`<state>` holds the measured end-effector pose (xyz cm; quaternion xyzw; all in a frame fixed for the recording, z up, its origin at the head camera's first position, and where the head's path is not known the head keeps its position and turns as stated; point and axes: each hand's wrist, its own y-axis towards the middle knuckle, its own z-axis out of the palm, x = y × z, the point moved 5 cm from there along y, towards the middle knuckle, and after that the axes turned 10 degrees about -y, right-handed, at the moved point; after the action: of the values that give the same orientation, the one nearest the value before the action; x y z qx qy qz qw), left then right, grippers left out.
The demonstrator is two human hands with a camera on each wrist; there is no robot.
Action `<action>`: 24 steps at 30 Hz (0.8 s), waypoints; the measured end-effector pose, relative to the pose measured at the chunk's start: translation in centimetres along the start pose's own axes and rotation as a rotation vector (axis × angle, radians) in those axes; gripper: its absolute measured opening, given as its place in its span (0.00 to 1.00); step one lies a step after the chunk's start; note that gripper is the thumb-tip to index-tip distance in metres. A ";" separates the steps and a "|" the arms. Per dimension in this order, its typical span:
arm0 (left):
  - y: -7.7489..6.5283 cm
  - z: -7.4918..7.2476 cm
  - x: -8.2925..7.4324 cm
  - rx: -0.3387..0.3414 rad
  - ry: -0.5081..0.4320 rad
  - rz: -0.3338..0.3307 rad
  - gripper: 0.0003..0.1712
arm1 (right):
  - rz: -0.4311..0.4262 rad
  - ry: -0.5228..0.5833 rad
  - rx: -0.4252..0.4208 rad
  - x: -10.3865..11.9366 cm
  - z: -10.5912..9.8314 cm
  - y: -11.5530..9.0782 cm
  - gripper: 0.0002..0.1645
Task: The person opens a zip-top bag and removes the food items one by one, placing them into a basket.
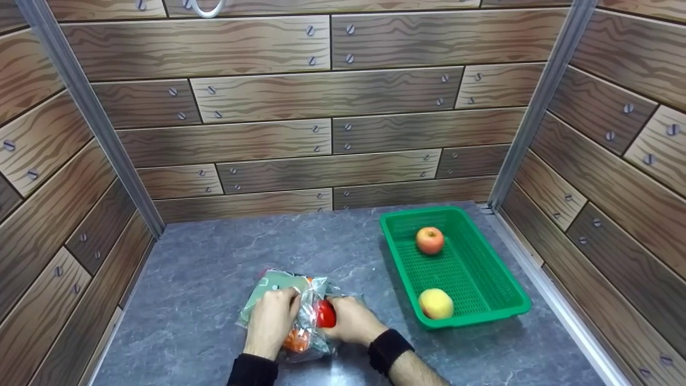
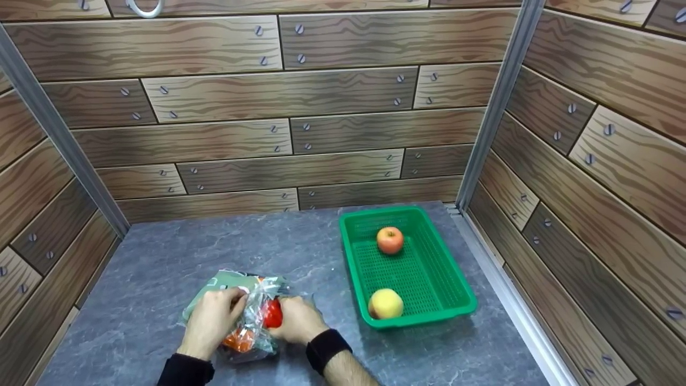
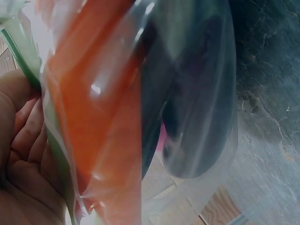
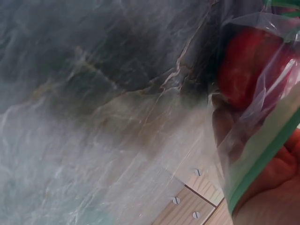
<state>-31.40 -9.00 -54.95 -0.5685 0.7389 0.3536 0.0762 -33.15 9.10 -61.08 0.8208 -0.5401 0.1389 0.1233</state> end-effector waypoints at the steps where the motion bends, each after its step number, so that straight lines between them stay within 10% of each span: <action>1: 0.0 0.0 0.0 0.002 -0.002 -0.003 0.11 | -0.003 -0.003 -0.004 0.0 0.0 0.0 0.42; 24: 0.2 -0.1 -0.1 -0.013 -0.010 0.029 0.12 | -0.045 -0.039 -0.115 -0.6 -2.3 -1.2 0.22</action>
<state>-31.54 -8.93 -54.70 -0.5566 0.7443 0.3621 0.0711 -32.48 10.85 -59.25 0.8268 -0.5311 0.0888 0.1627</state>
